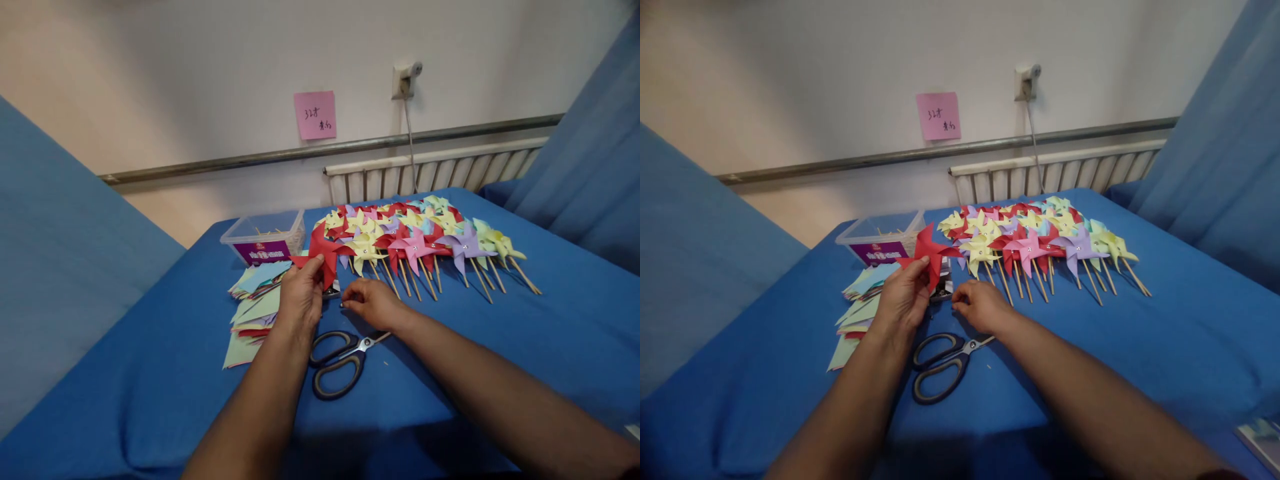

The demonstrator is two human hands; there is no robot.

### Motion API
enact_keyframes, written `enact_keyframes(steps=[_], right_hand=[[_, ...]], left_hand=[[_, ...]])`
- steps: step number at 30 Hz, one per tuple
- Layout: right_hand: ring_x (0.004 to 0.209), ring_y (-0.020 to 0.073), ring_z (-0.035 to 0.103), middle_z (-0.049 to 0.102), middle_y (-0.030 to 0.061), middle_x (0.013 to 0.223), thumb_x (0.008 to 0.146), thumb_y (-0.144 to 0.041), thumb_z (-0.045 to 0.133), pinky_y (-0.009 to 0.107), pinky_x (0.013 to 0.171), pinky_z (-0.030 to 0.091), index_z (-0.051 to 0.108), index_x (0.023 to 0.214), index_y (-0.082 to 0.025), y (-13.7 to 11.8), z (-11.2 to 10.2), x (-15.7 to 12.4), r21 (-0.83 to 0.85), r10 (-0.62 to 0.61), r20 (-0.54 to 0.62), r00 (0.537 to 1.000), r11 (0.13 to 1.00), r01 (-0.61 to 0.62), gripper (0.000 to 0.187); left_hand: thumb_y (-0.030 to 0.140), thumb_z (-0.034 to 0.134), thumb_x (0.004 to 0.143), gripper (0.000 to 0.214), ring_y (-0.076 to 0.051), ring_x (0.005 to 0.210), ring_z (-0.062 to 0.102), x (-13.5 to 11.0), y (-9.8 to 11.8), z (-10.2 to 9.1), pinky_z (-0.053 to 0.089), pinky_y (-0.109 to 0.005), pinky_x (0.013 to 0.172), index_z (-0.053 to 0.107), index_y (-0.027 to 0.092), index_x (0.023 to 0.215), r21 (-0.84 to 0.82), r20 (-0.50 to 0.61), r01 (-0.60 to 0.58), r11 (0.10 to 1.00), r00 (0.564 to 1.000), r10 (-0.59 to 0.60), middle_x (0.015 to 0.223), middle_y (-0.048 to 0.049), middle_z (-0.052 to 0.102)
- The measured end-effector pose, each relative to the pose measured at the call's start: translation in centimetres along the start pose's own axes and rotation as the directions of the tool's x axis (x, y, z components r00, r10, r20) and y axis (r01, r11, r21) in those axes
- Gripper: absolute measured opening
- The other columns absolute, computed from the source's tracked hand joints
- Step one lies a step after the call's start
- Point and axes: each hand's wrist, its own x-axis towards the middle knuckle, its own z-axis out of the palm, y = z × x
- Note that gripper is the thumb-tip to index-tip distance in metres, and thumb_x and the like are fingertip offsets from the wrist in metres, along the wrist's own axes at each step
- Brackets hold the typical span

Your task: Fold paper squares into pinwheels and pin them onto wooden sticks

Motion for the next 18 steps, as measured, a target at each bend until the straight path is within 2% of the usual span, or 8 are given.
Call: enact_keyframes(steps=[4,7,9,14,18], right_hand=[[0.078,0.0184,0.063,0.069,0.0037,0.088,0.082,-0.020,0.063,0.029,0.069,0.045,0.073,0.086,-0.025,-0.9,0.7,-0.3,-0.256,-0.039,0.074,0.996,0.965,0.057,0.012],[0.073,0.0184,0.061,0.067,0.0039,0.084,0.082,-0.019,0.062,0.029,0.066,0.042,0.072,0.080,-0.025,-1.3,0.8,-0.1,-0.350,-0.020,0.095,0.995,0.935,0.052,0.012],[0.070,0.0178,0.059,0.065,0.0036,0.081,0.081,-0.019,0.063,0.029,0.064,0.041,0.071,0.075,-0.024,-1.2,0.8,0.0,-0.349,-0.019,0.089,0.996,0.936,0.049,0.012],[0.072,0.0156,0.059,0.064,0.0014,0.082,0.080,-0.018,0.063,0.027,0.068,0.042,0.069,0.071,-0.022,0.0,0.1,0.1,-0.212,-0.015,0.133,0.991,0.976,0.043,0.012],[0.077,0.0166,0.060,0.065,0.0021,0.085,0.080,-0.018,0.062,0.028,0.071,0.043,0.069,0.073,-0.021,0.6,-0.7,0.2,-0.218,0.015,0.155,0.988,0.976,0.019,0.010]], left_hand=[[0.013,0.083,0.052,0.024,-0.013,0.057,0.063,-0.1,-0.2,0.1,0.051,-0.025,0.062,0.064,0.012,0.067,0.017,0.018,0.008,1.000,1.000,-0.009,0.063,-0.0011,0.069],[0.014,0.083,0.052,0.025,-0.013,0.058,0.063,-0.1,-0.3,0.0,0.051,-0.025,0.063,0.065,0.012,0.068,0.025,0.035,0.013,1.000,0.999,-0.013,0.064,-0.0018,0.069],[0.013,0.083,0.051,0.025,-0.013,0.058,0.063,-0.1,-0.3,0.0,0.051,-0.025,0.063,0.065,0.012,0.068,0.025,0.038,0.018,1.000,0.999,-0.019,0.065,-0.0021,0.070],[0.013,0.084,0.051,0.024,-0.012,0.057,0.061,-0.2,-0.4,0.0,0.051,-0.024,0.062,0.064,0.012,0.065,0.022,0.044,0.024,0.999,0.999,-0.025,0.062,-0.0011,0.068],[0.014,0.083,0.052,0.023,-0.013,0.058,0.063,-0.5,-0.4,0.1,0.052,-0.025,0.064,0.066,0.012,0.067,0.034,0.060,0.031,0.999,0.998,-0.033,0.063,-0.0014,0.069]])
